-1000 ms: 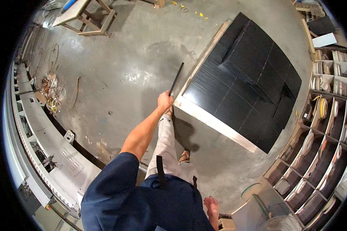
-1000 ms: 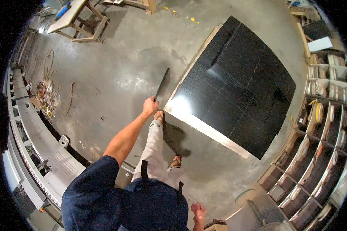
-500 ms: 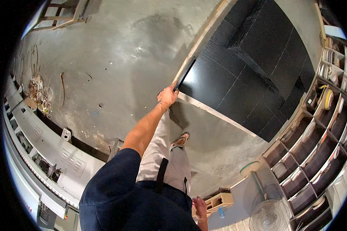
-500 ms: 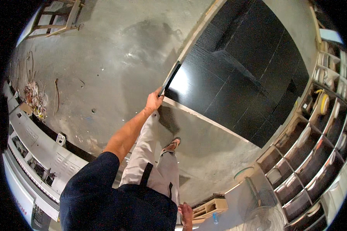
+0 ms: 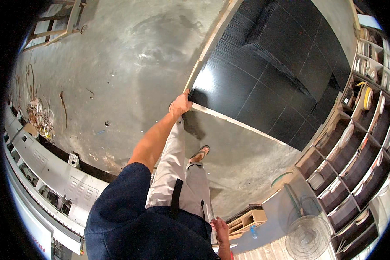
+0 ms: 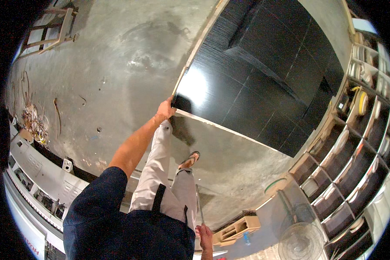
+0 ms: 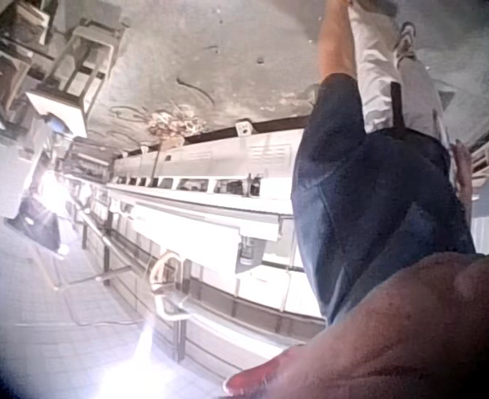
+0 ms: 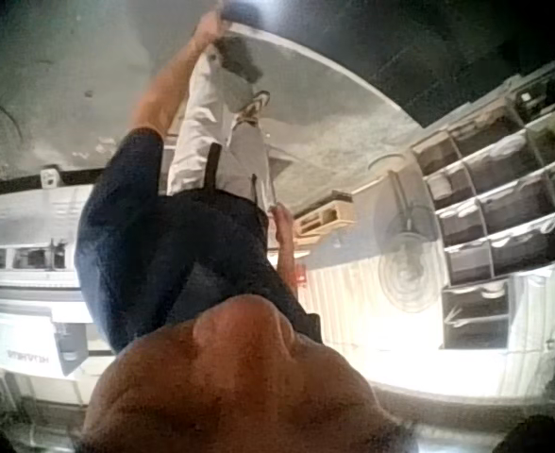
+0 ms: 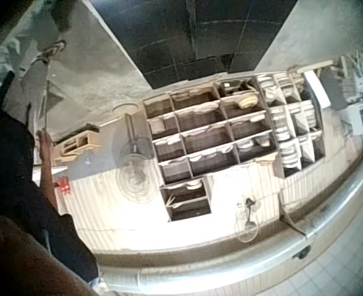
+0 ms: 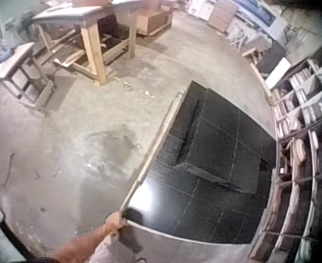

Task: The person organizes several black wood panels by picking them up from a stack and placing them into a square formation on a wooden pallet, then moves a few panels around to fit them together.

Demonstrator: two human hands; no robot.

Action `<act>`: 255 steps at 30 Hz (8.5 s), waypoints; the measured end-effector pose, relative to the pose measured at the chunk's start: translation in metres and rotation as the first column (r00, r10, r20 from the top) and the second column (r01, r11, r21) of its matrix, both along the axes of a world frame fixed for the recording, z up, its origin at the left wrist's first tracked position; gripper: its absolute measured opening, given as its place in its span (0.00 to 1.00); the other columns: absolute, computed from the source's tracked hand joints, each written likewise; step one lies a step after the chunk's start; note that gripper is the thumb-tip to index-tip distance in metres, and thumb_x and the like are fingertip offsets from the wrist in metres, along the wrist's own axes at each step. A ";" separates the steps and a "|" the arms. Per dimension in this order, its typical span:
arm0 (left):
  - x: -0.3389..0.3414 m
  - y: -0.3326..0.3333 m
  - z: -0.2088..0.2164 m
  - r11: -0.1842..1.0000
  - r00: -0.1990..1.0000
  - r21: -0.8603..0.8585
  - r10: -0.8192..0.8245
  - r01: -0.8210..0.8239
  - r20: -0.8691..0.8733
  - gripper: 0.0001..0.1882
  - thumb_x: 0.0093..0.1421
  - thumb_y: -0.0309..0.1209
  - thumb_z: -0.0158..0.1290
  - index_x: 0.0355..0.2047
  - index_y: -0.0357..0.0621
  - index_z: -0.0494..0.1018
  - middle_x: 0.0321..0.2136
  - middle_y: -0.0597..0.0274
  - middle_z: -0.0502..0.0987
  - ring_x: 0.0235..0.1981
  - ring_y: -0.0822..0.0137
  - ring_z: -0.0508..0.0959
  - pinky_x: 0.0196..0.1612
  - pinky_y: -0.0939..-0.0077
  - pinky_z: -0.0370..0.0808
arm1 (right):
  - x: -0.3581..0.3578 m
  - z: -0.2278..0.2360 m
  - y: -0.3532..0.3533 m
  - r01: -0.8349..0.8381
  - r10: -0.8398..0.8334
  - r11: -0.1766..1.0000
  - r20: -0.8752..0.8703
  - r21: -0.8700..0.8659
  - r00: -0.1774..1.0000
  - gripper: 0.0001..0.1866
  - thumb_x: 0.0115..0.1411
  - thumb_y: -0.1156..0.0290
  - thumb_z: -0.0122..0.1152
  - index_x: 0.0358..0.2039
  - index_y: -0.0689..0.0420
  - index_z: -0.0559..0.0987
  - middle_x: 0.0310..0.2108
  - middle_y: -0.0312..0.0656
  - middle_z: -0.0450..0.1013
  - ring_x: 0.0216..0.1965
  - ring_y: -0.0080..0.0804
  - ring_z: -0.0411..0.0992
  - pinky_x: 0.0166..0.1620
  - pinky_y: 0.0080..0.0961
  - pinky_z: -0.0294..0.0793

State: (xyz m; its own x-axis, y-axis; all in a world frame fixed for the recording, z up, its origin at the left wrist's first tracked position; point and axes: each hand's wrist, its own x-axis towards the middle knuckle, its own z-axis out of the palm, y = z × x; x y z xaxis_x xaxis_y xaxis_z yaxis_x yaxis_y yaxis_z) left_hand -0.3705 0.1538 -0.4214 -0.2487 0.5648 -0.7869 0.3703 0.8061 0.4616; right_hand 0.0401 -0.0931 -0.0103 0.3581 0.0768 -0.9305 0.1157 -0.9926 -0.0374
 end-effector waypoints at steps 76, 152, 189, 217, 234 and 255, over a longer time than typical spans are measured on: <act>-0.031 -0.011 0.376 0.914 0.983 0.377 0.179 -0.152 -0.038 0.11 0.51 0.26 0.51 0.35 0.35 0.74 0.26 0.55 0.79 0.29 0.63 0.78 0.34 0.69 0.72 | -0.016 -0.184 0.159 -0.540 0.649 0.706 -0.113 0.459 0.753 0.14 0.51 0.63 0.56 0.25 0.63 0.79 0.20 0.45 0.75 0.23 0.30 0.72 0.30 0.29 0.70; 0.767 0.434 0.061 -0.335 -0.404 -0.293 0.888 -0.896 0.220 0.16 0.55 0.26 0.55 0.43 0.34 0.67 0.36 0.54 0.72 0.36 0.60 0.72 0.40 0.63 0.75 | 0.529 -0.346 0.895 -0.844 0.966 0.092 0.157 0.529 0.204 0.28 0.53 0.64 0.60 0.50 0.69 0.67 0.46 0.56 0.67 0.49 0.48 0.66 0.52 0.37 0.63; 0.679 0.524 0.049 -0.132 -0.133 0.122 0.991 -0.984 0.000 0.22 0.53 0.30 0.55 0.44 0.25 0.70 0.37 0.49 0.76 0.36 0.62 0.75 0.40 0.71 0.71 | 0.356 -0.350 0.959 -0.570 0.848 -0.363 0.515 0.737 0.126 0.42 0.50 0.66 0.64 0.60 0.67 0.53 0.59 0.62 0.50 0.62 0.56 0.48 0.61 0.45 0.50; 0.635 0.514 0.038 0.247 0.235 0.316 0.969 -0.916 -0.076 0.28 0.52 0.32 0.48 0.53 0.31 0.63 0.42 0.36 0.73 0.46 0.47 0.73 0.50 0.64 0.68 | 0.337 -0.354 0.990 -0.200 0.387 0.912 -0.589 0.358 0.710 0.13 0.59 0.72 0.53 0.44 0.60 0.68 0.45 0.40 0.66 0.47 0.31 0.63 0.54 0.31 0.60; 0.564 0.384 -0.018 0.446 0.003 0.259 0.505 -0.857 -0.863 0.38 0.59 0.51 0.44 0.60 0.35 0.52 0.61 0.35 0.48 0.63 0.40 0.46 0.63 0.46 0.42 | 0.277 -0.269 1.067 -0.413 0.367 -0.868 0.917 0.276 -0.157 0.25 0.58 0.60 0.55 0.51 0.64 0.69 0.45 0.52 0.70 0.53 0.53 0.60 0.55 0.44 0.58; 0.571 0.400 -0.015 0.483 0.009 0.197 0.390 -0.853 -0.921 0.34 0.62 0.47 0.39 0.63 0.39 0.48 0.63 0.42 0.45 0.65 0.45 0.43 0.64 0.50 0.39 | 0.272 -0.264 1.071 -0.463 0.415 -0.840 0.885 0.284 -0.211 0.21 0.55 0.65 0.56 0.46 0.64 0.72 0.41 0.53 0.71 0.46 0.50 0.66 0.51 0.41 0.63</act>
State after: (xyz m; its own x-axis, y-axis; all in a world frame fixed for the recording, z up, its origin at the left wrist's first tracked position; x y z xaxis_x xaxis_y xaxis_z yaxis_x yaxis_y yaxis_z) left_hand 0.2006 0.5535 -0.4364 -0.8943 -0.4412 0.0747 -0.4441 0.8956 -0.0269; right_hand 0.3120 0.9779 -0.2743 -0.9123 0.4094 -0.0055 0.4027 0.8947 -0.1931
